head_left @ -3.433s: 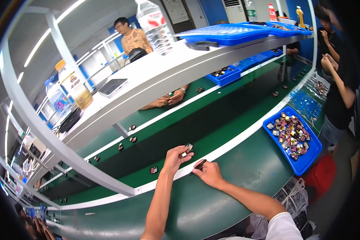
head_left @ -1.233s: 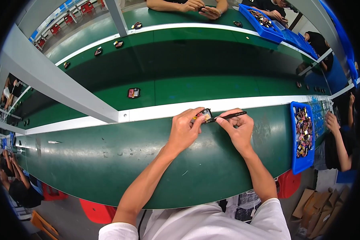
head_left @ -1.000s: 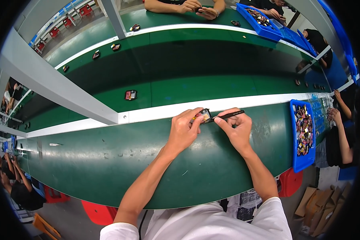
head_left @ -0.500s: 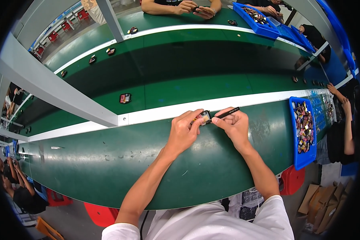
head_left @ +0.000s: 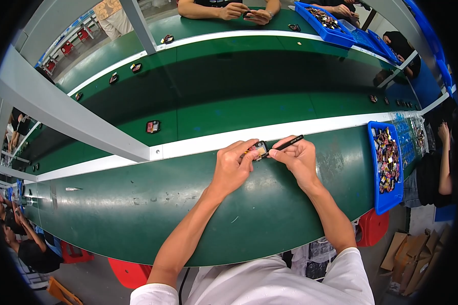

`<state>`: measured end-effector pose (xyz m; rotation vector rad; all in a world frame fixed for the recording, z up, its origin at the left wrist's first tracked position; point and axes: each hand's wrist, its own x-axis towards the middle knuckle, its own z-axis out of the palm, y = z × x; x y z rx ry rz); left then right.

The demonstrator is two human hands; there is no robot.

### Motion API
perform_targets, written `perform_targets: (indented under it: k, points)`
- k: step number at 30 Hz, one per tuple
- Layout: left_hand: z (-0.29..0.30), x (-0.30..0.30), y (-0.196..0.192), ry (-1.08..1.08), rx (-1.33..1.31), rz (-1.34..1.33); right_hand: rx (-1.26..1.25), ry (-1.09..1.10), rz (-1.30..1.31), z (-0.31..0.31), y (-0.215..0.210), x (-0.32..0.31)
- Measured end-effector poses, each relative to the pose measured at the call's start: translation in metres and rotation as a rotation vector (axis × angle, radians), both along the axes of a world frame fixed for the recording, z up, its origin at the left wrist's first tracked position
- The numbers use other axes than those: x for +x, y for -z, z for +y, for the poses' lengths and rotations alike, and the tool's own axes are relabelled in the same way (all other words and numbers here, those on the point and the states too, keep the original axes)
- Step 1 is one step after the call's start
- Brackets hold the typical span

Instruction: Use a small tool to assemble or manipulate components on a circuit board at a production line.

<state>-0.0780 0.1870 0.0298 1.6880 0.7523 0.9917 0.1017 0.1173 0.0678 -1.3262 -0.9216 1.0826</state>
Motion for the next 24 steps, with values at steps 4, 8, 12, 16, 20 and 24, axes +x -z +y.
perform_targets:
  k: [4, 8, 12, 16, 20, 24]
  points:
    - [0.003, -0.002, 0.004, 0.034, -0.204, -0.098, 0.074, 0.01, -0.03, 0.001, 0.014, 0.002]
    - [0.01, -0.005, 0.007, 0.115, -0.336, -0.141, 0.173, 0.035, -0.074, 0.0, 0.022, 0.0]
    - [0.015, -0.009, 0.004, 0.191, -0.399, -0.164, 0.324, 0.051, -0.183, -0.003, 0.022, -0.004]
    - [0.015, -0.01, 0.004, 0.183, -0.42, -0.196, 0.377, 0.069, -0.293, -0.004, 0.024, -0.005]
    - [0.016, -0.012, 0.003, 0.205, -0.427, -0.192, 0.397, 0.061, -0.362, -0.004, 0.023, -0.006]
    - [0.018, -0.012, 0.003, 0.219, -0.425, -0.18, 0.388, 0.056, -0.384, -0.003, 0.022, -0.005]
